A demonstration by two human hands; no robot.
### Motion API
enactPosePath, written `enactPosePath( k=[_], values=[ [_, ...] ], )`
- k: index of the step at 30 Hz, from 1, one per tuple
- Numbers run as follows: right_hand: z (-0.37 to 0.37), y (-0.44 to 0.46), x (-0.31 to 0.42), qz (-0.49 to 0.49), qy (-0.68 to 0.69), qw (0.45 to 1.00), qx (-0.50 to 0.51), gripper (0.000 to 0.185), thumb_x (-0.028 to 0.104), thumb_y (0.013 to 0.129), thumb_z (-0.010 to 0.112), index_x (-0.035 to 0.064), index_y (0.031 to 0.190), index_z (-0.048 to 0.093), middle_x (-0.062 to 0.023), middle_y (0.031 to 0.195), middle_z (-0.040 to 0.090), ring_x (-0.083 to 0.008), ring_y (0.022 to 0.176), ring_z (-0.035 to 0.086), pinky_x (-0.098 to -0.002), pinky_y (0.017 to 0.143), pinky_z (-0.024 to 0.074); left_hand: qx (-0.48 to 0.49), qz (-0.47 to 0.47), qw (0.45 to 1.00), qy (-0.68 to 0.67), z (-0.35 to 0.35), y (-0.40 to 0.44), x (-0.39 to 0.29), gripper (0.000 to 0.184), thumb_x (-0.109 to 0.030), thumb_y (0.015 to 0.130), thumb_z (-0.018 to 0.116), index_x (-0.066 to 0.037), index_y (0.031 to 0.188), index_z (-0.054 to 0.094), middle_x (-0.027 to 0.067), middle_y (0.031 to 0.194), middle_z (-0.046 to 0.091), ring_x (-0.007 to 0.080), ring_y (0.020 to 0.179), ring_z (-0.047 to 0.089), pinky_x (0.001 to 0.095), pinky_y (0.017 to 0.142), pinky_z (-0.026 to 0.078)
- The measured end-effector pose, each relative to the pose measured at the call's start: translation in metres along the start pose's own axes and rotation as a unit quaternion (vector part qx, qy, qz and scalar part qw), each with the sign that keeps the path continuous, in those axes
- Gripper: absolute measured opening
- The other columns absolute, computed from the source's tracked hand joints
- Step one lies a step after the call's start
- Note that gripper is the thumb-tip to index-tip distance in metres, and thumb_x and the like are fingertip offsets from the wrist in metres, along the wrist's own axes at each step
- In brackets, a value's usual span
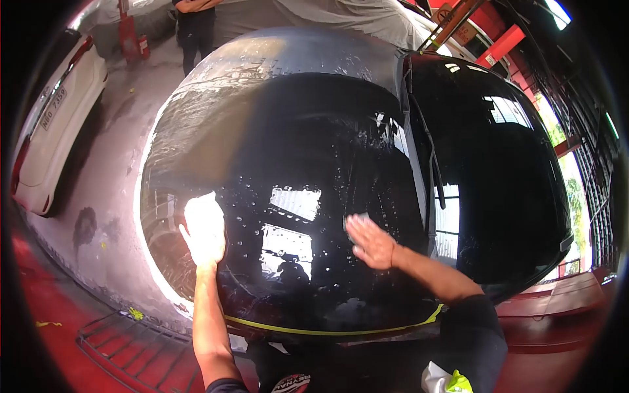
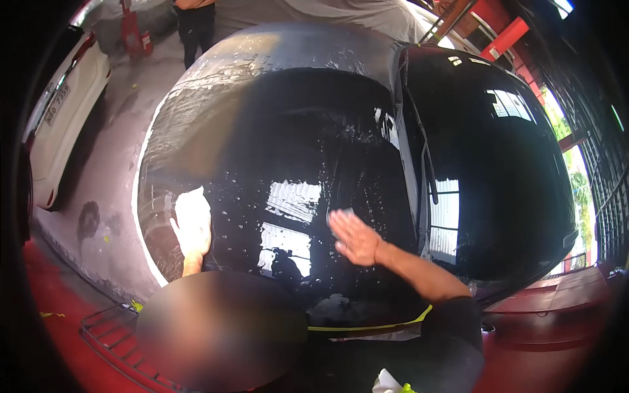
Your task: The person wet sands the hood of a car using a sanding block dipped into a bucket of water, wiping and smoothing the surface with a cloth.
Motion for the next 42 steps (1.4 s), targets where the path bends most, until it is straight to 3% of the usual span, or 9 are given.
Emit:
enactPosePath(
  k=[8, 13, 16, 19, 24, 28, 30, 37, 42],
  values=[
    [-0.052, 0.186, -0.128, 0.166, -0.081, 0.977, -0.107, 0.066, 0.037, 0.106, 0.031, -0.0072, 0.154, 0.026, -0.0255, 0.163, 0.026, -0.0374, 0.153, 0.022, -0.0444, 0.126, 0.0169, 0.017, 0.023, 1.0, -0.002, 0.002, 0.0, 0.004, 0.066, -0.049, 0.106, 0.032, -0.022, 0.164, 0.016, 0.0061, 0.171, 0.009, 0.0253, 0.158, 0.005, 0.0576, 0.125, 0.009],
    [0.0, 0.055, 0.011, -0.03, -0.003, 1.0, 0.003, 0.072, 0.037, 0.102, 0.038, -0.0054, 0.158, 0.02, -0.0257, 0.165, 0.019, -0.0372, 0.156, 0.016, -0.0486, 0.127, 0.0113, 0.038, -0.005, 0.998, -0.041, 0.004, -0.001, 0.009, 0.071, -0.055, 0.104, 0.031, -0.02, 0.164, 0.016, 0.0075, 0.171, 0.008, 0.0259, 0.158, 0.005, 0.0562, 0.125, 0.006],
    [-0.023, 0.087, -0.021, -0.021, -0.045, 0.997, 0.061, 0.069, 0.037, 0.104, 0.034, -0.0036, 0.158, 0.021, -0.0238, 0.166, 0.019, -0.0356, 0.155, 0.017, -0.0464, 0.127, 0.0119, 0.051, -0.003, 0.999, -0.003, 0.006, 0.001, 0.009, 0.072, -0.055, 0.104, 0.031, -0.018, 0.164, 0.016, 0.008, 0.171, 0.008, 0.0254, 0.158, 0.004, 0.0546, 0.126, 0.005],
    [-0.047, 0.193, -0.113, 0.107, -0.07, 0.986, -0.102, 0.065, 0.035, 0.105, 0.032, -0.0061, 0.156, 0.024, -0.0251, 0.163, 0.026, -0.0352, 0.154, 0.02, -0.0452, 0.127, 0.0157, 0.054, -0.008, 0.998, -0.014, 0.011, -0.007, 0.007, 0.072, -0.055, 0.104, 0.032, -0.017, 0.164, 0.018, 0.0087, 0.171, 0.01, 0.0252, 0.158, 0.004, 0.053, 0.126, 0.003],
    [-0.009, 0.096, 0.029, 0.001, 0.004, 1.0, 0.003, 0.07, 0.037, 0.103, 0.034, -0.009, 0.155, 0.024, -0.0284, 0.162, 0.024, -0.0416, 0.153, 0.02, -0.0458, 0.127, 0.0134, 0.054, -0.009, 0.998, -0.033, 0.007, -0.002, 0.01, 0.073, -0.054, 0.103, 0.034, -0.015, 0.163, 0.019, 0.0112, 0.17, 0.013, 0.0266, 0.158, 0.006, 0.054, 0.126, 0.002],
    [-0.04, 0.15, -0.021, -0.02, -0.096, 0.995, 0.034, 0.07, 0.041, 0.106, 0.03, -0.0074, 0.155, 0.025, -0.0262, 0.163, 0.024, -0.0373, 0.154, 0.019, -0.0453, 0.127, 0.0141, 0.02, -0.002, 0.998, -0.057, 0.006, -0.001, 0.014, 0.071, -0.05, 0.103, 0.036, -0.014, 0.162, 0.024, 0.0112, 0.17, 0.016, 0.027, 0.158, 0.007, 0.0548, 0.126, 0.0],
    [-0.046, 0.22, -0.085, 0.072, -0.074, 0.991, -0.086, 0.068, 0.04, 0.107, 0.029, -0.0078, 0.155, 0.026, -0.0265, 0.163, 0.024, -0.0373, 0.154, 0.021, -0.0459, 0.127, 0.0152, 0.033, 0.017, 0.997, -0.065, 0.004, -0.001, 0.01, 0.068, -0.049, 0.102, 0.037, -0.013, 0.16, 0.029, 0.0122, 0.169, 0.018, 0.0275, 0.157, 0.008, 0.0547, 0.125, -0.001],
    [-0.012, 0.126, 0.048, -0.058, 0.001, 0.997, 0.043, 0.071, 0.039, 0.103, 0.033, -0.008, 0.156, 0.023, -0.0281, 0.163, 0.023, -0.0397, 0.154, 0.018, -0.0472, 0.127, 0.0124, 0.074, 0.013, 0.992, -0.103, -0.01, -0.001, 0.011, 0.067, -0.05, 0.101, 0.039, -0.012, 0.157, 0.037, 0.0134, 0.166, 0.026, 0.0292, 0.156, 0.012, 0.0548, 0.125, -0.001],
    [-0.045, 0.269, -0.103, 0.101, -0.077, 0.986, -0.111, 0.069, 0.04, 0.106, 0.029, -0.0097, 0.154, 0.026, -0.0285, 0.163, 0.023, -0.0402, 0.154, 0.019, -0.0465, 0.126, 0.0155, 0.029, 0.008, 0.991, -0.134, -0.02, 0.0, 0.01, 0.068, -0.051, 0.101, 0.039, -0.011, 0.155, 0.04, 0.0146, 0.164, 0.03, 0.0299, 0.156, 0.014, 0.0543, 0.126, -0.001]
  ],
)
Point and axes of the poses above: each hand's wrist, its own y-axis towards the middle knuckle, its own z-axis out of the palm, x = y × z, the point moved 4 cm from there along y, towards the middle knuckle
